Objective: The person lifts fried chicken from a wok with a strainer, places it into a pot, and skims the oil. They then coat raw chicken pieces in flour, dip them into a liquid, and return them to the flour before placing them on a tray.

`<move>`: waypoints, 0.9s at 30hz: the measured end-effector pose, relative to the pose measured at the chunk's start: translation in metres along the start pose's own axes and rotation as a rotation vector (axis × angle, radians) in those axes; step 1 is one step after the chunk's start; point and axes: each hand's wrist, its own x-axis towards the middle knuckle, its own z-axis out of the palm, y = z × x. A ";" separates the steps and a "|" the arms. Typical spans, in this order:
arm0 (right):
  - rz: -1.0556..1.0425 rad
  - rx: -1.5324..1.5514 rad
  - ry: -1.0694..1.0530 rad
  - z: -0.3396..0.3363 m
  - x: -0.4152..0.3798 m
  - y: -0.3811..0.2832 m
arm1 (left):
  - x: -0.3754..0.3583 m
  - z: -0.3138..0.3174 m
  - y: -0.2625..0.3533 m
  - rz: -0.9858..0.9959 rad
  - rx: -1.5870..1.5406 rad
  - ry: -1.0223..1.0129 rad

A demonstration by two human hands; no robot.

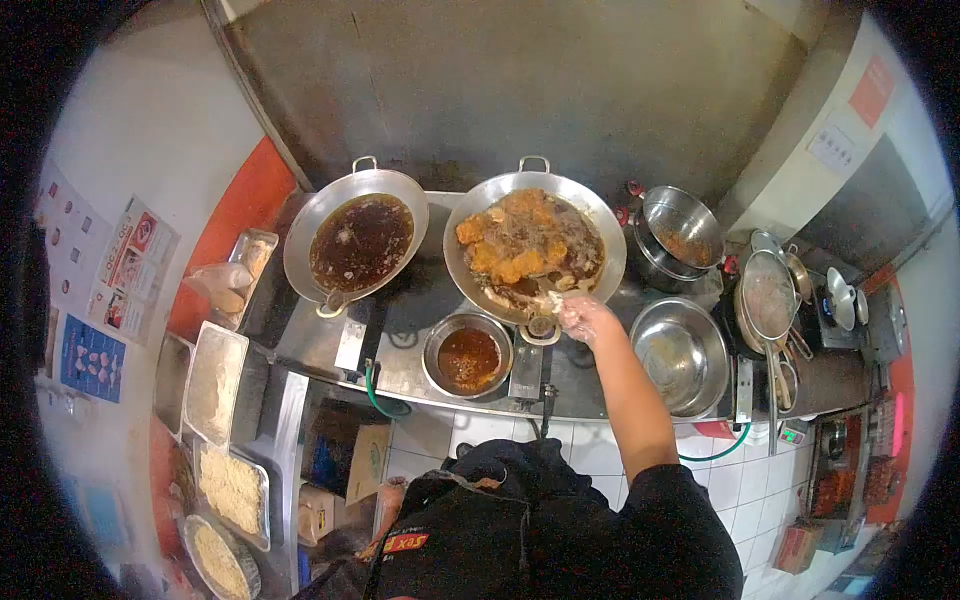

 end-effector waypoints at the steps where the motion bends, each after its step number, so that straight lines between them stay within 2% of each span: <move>1: 0.005 0.005 -0.002 -0.002 0.000 0.003 | -0.002 0.003 -0.006 -0.004 0.006 0.004; 3: 0.001 0.024 0.039 0.000 0.007 0.001 | 0.009 0.016 -0.030 0.091 -0.146 -0.117; 4: 0.077 0.022 -0.014 -0.002 0.006 -0.005 | 0.004 0.010 -0.017 0.093 -0.147 -0.108; 6: 0.055 0.069 0.021 0.002 0.015 -0.001 | -0.014 0.001 0.010 -0.102 -0.070 -0.106; 7: 0.039 0.119 0.072 0.001 0.013 0.006 | -0.014 0.004 0.001 -0.111 -0.063 -0.110; 9: 0.026 0.119 0.078 0.003 0.007 0.012 | -0.006 0.009 -0.008 0.023 0.179 -0.108; 13: -0.029 -0.016 0.019 0.021 -0.015 0.004 | 0.004 0.012 -0.012 0.027 0.097 -0.076; 16: -0.003 -0.012 0.080 0.027 -0.034 0.008 | 0.007 0.015 -0.018 0.060 0.213 -0.091; 18: 0.010 0.071 0.038 0.025 -0.041 0.009 | -0.020 -0.004 0.026 -0.050 -0.046 -0.087; 23: 0.031 -0.003 0.040 0.019 -0.056 0.018 | -0.021 0.001 0.019 -0.064 -0.056 -0.127; 27: 0.008 0.024 0.072 0.047 -0.074 0.013 | -0.010 0.003 0.011 -0.047 -0.092 -0.155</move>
